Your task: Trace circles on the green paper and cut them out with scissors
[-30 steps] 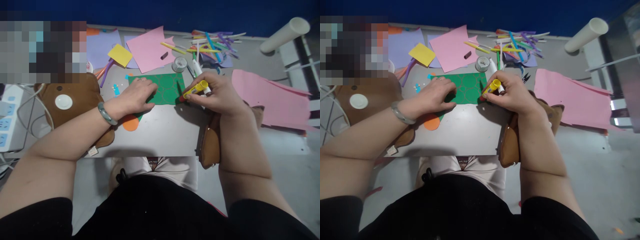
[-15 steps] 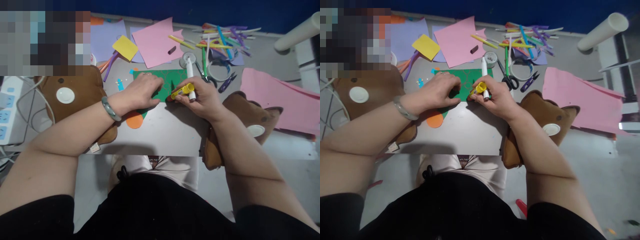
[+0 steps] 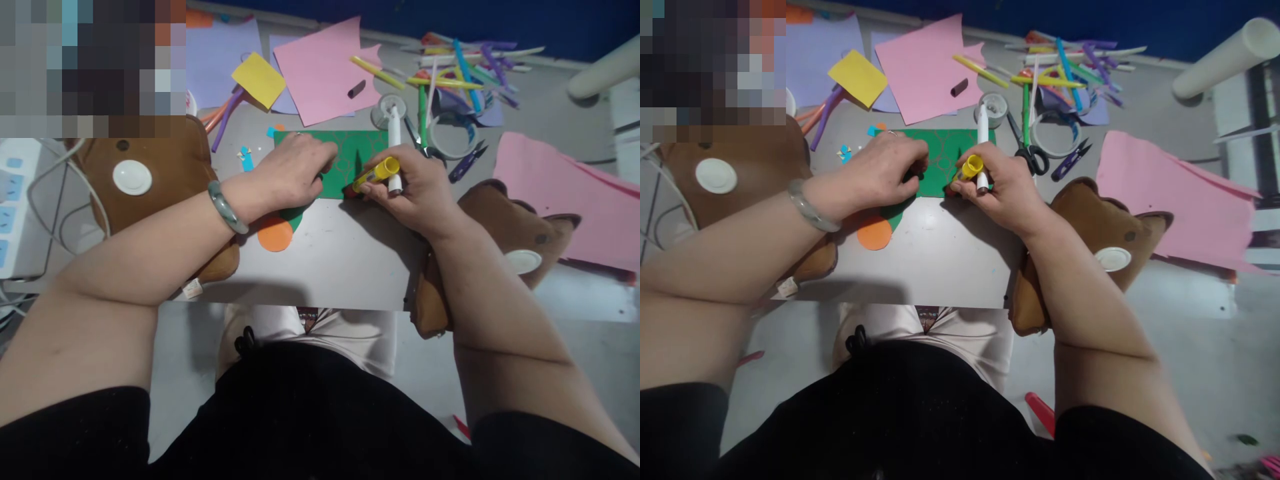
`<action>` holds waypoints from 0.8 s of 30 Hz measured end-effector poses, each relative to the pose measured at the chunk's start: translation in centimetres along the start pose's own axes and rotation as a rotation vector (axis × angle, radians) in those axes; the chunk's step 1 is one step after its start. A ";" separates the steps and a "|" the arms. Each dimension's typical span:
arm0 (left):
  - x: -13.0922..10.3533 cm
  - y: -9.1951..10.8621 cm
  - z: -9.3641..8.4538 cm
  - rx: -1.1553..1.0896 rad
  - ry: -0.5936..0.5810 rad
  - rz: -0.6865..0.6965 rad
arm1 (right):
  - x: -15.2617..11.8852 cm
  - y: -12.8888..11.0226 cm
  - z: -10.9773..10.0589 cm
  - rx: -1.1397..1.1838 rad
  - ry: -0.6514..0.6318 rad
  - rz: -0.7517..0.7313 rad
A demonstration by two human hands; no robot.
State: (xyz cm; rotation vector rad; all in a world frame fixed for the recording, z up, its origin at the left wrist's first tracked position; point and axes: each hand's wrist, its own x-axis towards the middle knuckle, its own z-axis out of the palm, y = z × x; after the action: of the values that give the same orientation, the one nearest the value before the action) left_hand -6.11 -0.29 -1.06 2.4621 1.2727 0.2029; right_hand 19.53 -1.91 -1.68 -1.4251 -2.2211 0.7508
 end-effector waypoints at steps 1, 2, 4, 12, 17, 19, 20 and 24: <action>0.0 0.0 0.0 -0.001 0.000 0.000 | 0.0 0.0 0.0 0.004 0.002 0.001; 0.0 0.1 -0.1 0.001 -0.003 0.001 | 0.0 0.0 0.0 0.011 0.004 -0.005; 0.0 0.1 -0.1 0.019 -0.007 -0.002 | 0.1 0.1 0.1 0.030 0.014 -0.037; 0.0 0.1 -0.1 -0.042 0.006 -0.006 | 0.2 0.4 0.3 0.009 0.022 -0.058; -0.1 0.1 -0.3 -0.036 -0.008 -0.014 | 0.3 0.4 0.3 -0.007 0.045 -0.079; -0.1 0.2 -0.4 -0.015 0.003 -0.008 | 0.4 0.6 0.4 0.001 0.051 -0.086; -0.1 0.2 -0.4 0.005 0.004 -0.005 | 0.5 0.8 0.4 0.016 0.056 -0.098; -0.1 0.5 -0.4 0.083 -0.013 -0.011 | 0.8 1.6 0.6 0.063 0.063 -0.163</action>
State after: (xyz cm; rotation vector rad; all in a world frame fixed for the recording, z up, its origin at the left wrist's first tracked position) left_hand -5.88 -0.50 -0.55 2.5209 1.3136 0.1336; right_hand 19.99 -0.82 -3.13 -1.2045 -2.2129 0.7046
